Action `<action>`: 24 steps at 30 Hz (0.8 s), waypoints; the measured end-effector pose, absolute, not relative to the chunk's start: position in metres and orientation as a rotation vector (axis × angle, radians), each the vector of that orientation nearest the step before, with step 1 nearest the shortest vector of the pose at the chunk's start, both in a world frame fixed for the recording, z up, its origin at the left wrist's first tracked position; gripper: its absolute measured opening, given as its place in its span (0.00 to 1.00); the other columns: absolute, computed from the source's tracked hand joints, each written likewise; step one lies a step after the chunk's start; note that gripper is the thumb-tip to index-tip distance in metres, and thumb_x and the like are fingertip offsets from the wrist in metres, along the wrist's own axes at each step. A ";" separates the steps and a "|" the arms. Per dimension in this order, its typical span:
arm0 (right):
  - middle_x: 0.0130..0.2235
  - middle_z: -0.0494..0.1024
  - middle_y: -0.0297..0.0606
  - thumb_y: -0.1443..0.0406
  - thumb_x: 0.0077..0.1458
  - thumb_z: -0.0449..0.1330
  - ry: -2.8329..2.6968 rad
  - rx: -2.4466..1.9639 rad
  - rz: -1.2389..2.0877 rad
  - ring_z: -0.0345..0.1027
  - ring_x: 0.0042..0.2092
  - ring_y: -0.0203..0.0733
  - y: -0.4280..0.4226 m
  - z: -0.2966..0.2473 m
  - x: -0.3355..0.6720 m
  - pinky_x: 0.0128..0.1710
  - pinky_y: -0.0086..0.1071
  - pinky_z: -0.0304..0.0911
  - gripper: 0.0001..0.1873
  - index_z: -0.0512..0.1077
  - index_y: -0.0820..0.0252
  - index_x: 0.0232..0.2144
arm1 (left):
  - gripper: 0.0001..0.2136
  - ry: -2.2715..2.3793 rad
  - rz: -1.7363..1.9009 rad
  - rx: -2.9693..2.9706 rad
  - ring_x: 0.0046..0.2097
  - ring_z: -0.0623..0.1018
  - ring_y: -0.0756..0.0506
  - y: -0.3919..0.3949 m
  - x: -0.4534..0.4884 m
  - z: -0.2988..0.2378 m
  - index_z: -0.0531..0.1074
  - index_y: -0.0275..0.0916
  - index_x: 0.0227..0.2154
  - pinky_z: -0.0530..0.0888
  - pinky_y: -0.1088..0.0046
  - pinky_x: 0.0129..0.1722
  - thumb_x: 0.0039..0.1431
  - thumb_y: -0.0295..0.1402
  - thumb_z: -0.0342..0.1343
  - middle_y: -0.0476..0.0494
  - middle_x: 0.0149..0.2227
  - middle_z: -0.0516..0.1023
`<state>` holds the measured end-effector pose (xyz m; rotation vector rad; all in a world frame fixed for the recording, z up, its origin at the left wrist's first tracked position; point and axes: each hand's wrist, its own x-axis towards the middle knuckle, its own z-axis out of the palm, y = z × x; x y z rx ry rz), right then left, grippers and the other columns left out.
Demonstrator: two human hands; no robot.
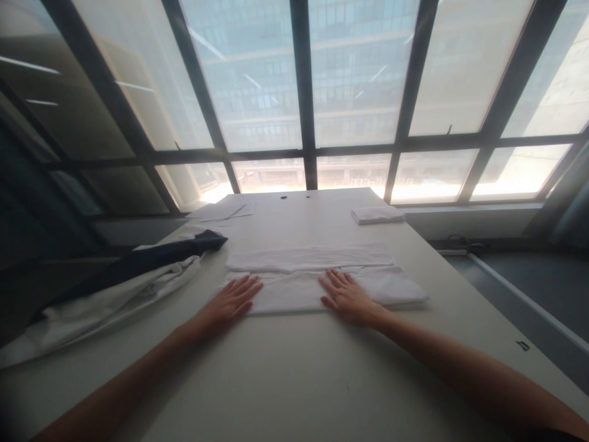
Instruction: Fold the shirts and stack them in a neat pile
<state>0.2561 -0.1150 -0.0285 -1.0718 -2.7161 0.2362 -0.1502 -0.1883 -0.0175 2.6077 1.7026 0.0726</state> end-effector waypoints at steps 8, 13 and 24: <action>0.72 0.50 0.40 0.45 0.68 0.39 -2.637 -1.310 0.200 0.40 0.72 0.51 -0.093 -0.050 0.343 0.68 0.55 0.45 0.35 0.50 0.49 0.71 | 0.29 1.628 0.061 2.583 0.73 0.45 0.37 -0.198 -0.148 -0.004 0.47 0.52 0.71 0.43 0.53 0.69 0.72 0.53 0.36 0.47 0.73 0.44; 0.71 0.52 0.40 0.47 0.68 0.38 -2.586 -1.387 0.129 0.41 0.72 0.50 -0.088 -0.061 0.386 0.68 0.56 0.45 0.34 0.53 0.50 0.70 | 0.30 1.590 0.005 2.570 0.73 0.43 0.37 -0.205 -0.167 0.004 0.45 0.52 0.72 0.41 0.53 0.69 0.72 0.54 0.37 0.46 0.74 0.40; 0.66 0.64 0.49 0.50 0.65 0.47 -2.381 -1.494 0.016 0.55 0.68 0.57 -0.064 -0.080 0.416 0.64 0.58 0.54 0.32 0.65 0.57 0.64 | 0.42 1.973 0.241 2.178 0.70 0.57 0.33 -0.199 -0.242 -0.002 0.55 0.33 0.69 0.56 0.55 0.67 0.66 0.62 0.32 0.29 0.70 0.55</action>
